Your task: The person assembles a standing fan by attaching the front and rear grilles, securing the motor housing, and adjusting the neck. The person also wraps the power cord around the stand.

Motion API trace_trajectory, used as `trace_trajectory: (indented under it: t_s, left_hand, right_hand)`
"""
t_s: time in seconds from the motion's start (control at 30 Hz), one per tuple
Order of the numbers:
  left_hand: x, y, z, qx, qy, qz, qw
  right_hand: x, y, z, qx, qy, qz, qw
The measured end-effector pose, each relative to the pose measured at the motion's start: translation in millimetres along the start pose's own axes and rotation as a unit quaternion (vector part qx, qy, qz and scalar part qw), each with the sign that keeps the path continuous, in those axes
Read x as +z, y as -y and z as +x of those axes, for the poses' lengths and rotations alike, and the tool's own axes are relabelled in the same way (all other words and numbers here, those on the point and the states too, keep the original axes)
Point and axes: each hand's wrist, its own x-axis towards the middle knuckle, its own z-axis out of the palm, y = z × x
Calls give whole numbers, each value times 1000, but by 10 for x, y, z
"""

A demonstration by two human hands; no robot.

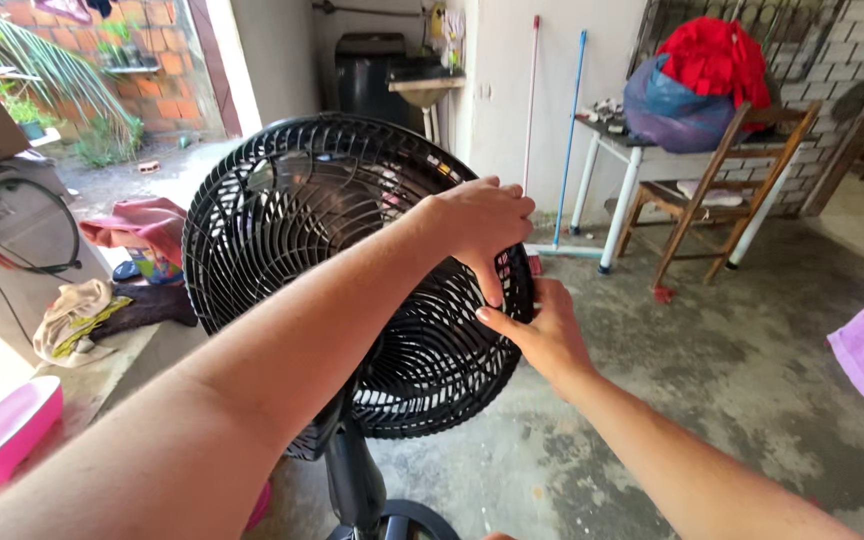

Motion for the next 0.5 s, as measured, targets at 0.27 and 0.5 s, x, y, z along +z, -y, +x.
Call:
trace_trajectory:
  t_s: [0.27, 0.5]
  left_hand:
    - [-87, 187, -199, -25, -53, -2, 998]
    - [-152, 105, -249, -46, -28, -21, 998]
  right_hand:
    - [-45, 366, 224, -143, -26, -95, 985]
    - [-21, 352, 268, -160, -47, -92, 982]
